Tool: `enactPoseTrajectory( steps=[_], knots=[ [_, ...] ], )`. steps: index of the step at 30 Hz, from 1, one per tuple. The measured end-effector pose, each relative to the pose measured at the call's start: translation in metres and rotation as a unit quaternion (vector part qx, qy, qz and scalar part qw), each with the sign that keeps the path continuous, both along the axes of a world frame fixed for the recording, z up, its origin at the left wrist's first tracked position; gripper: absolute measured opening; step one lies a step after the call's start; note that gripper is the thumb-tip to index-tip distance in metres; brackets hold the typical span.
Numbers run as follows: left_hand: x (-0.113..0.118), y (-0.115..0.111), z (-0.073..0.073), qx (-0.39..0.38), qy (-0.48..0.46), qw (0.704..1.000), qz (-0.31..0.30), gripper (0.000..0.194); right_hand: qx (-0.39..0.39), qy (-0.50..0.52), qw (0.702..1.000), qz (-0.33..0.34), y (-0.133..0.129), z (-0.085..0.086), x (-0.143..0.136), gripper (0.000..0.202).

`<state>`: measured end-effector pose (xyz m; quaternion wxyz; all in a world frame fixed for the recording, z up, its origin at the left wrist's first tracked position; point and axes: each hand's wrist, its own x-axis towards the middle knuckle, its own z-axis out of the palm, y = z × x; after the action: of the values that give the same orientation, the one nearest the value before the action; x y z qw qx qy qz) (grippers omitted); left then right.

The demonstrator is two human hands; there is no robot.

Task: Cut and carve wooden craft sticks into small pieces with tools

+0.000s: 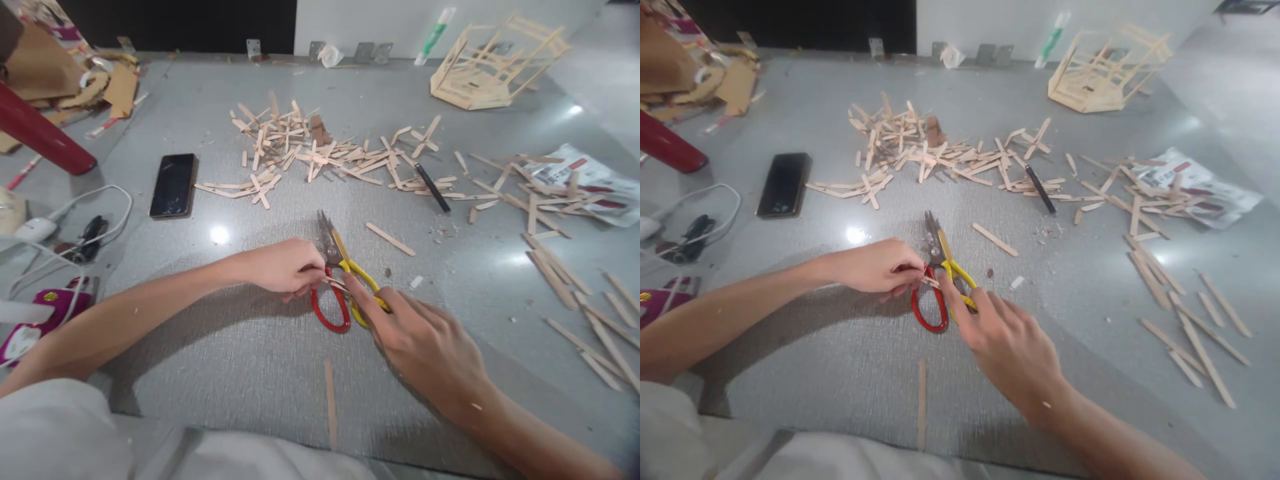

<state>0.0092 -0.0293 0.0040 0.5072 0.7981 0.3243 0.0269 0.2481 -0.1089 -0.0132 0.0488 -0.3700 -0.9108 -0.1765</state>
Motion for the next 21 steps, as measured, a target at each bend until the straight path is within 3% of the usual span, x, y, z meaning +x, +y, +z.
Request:
enactPoseTrajectory(
  steps=[21],
  knots=[
    [-0.003,0.001,-0.0071,-0.046,-0.034,0.998,0.007,0.035,-0.015,-0.021,1.0,-0.009,-0.0002,0.0005,-0.0039,0.062]
  ],
)
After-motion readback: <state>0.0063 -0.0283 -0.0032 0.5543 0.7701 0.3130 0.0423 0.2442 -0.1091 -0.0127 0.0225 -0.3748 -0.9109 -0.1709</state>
